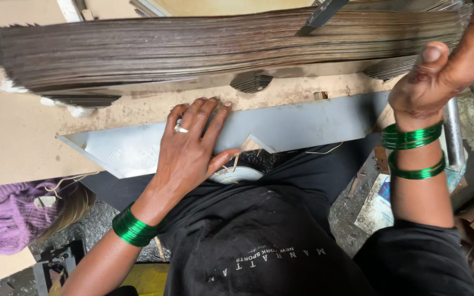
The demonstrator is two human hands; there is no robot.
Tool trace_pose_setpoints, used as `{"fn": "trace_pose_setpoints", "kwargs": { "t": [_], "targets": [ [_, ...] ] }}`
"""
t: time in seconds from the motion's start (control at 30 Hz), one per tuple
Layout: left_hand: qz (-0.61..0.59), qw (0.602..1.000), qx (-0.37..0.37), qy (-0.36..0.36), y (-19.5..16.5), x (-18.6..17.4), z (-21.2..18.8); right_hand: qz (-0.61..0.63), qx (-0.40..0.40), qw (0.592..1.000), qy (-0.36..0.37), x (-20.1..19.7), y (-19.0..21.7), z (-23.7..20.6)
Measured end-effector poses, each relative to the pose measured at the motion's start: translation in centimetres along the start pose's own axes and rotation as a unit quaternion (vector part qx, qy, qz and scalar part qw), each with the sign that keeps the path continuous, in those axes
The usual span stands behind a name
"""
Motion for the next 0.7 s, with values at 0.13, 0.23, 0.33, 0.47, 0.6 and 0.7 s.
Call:
{"fn": "trace_pose_setpoints", "kwargs": {
  "t": [0.13,0.23,0.33,0.47,0.6,0.7],
  "targets": [
    [0.023,0.997,-0.051,-0.062,1.6,-1.0,-0.4,-0.099,0.04,0.994,0.012,2.6,-1.8,-0.6],
    [0.098,0.982,-0.096,-0.133,3.1,-1.2,-1.5,-0.135,0.023,0.988,0.075,3.5,-2.3,-0.2],
    [0.158,0.968,-0.105,-0.164,3.7,-1.1,-2.8,-0.124,0.036,0.986,0.102,3.8,-2.7,0.5],
    [0.112,0.976,-0.096,-0.162,4.4,-0.6,-3.4,-0.144,0.063,0.984,0.081,4.4,-3.3,0.8],
    [0.146,0.97,-0.064,-0.184,6.1,0.5,-2.9,-0.182,0.045,0.975,0.123,5.5,-3.0,1.0],
    [0.165,0.965,-0.046,-0.198,7.5,1.3,-2.6,-0.208,0.022,0.966,0.149,5.5,-1.9,1.7]
  ]
}}
Point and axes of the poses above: each hand's wrist, its own z-axis towards the middle knuckle, its own x-axis out of the palm, y = z × x, the point moved 1 cm from there along z, towards the middle knuckle, and after that the axes turned 2 degrees about x, right-handed, at the moved point
